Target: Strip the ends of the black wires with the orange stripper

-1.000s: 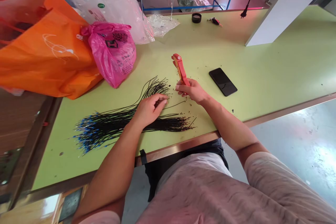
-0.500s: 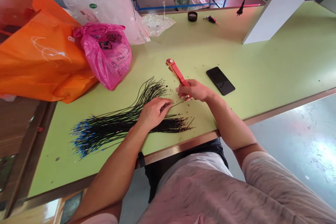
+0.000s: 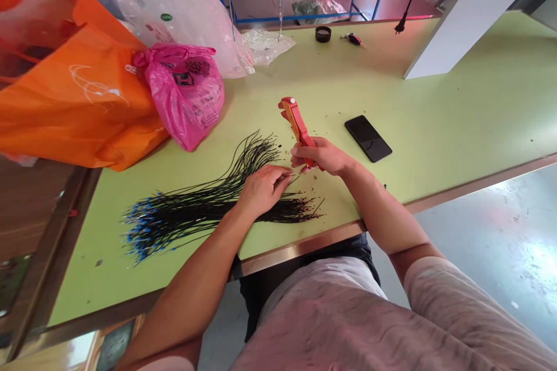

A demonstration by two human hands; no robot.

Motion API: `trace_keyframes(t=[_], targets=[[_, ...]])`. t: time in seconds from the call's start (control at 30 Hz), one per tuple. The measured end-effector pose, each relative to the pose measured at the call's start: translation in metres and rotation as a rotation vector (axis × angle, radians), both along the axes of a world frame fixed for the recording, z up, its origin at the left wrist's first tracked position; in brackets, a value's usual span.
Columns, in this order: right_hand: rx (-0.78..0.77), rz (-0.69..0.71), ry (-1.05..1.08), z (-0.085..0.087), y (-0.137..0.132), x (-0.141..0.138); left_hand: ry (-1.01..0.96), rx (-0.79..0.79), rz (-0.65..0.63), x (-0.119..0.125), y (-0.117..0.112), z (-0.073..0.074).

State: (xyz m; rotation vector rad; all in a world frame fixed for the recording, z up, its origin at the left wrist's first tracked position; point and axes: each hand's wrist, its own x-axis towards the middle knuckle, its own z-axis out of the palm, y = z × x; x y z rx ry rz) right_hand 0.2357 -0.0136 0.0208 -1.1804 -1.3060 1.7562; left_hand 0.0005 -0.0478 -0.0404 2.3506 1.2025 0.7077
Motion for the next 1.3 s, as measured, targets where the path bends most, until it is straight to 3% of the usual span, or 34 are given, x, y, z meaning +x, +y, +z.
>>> trace_keyframes(t=[0.37, 0.63, 0.73, 0.83, 0.93, 1.03, 1.17, 1.3], targets=[[-0.035, -0.007, 0.025, -0.002, 0.001, -0.001, 0.015, 0.024, -0.085, -0.001, 0.000, -0.005], [-0.003, 0.019, 0.022, 0.000, -0.001, -0.001, 0.068, 0.037, -0.042, 0.004, -0.001, 0.001], [0.113, -0.043, -0.025, -0.002, 0.000, 0.002, -0.041, -0.044, 0.042, -0.001, -0.001, 0.007], [0.279, -0.101, -0.127, -0.007, 0.002, 0.006, -0.269, -0.176, 0.141, -0.006, -0.002, 0.013], [0.433, -0.060, -0.183, -0.016, 0.003, 0.006, -0.517, -0.265, 0.210, -0.007, -0.002, 0.020], [0.561, -0.018, -0.240, -0.023, 0.001, 0.002, -0.644, -0.320, 0.254, -0.005, -0.003, 0.028], [0.602, -0.008, -0.249, -0.030, -0.003, -0.008, -0.749, -0.393, 0.231, -0.006, -0.003, 0.035], [0.546, 0.025, -0.037, -0.031, -0.008, -0.018, -0.753, -0.468, 0.180, -0.008, -0.004, 0.037]])
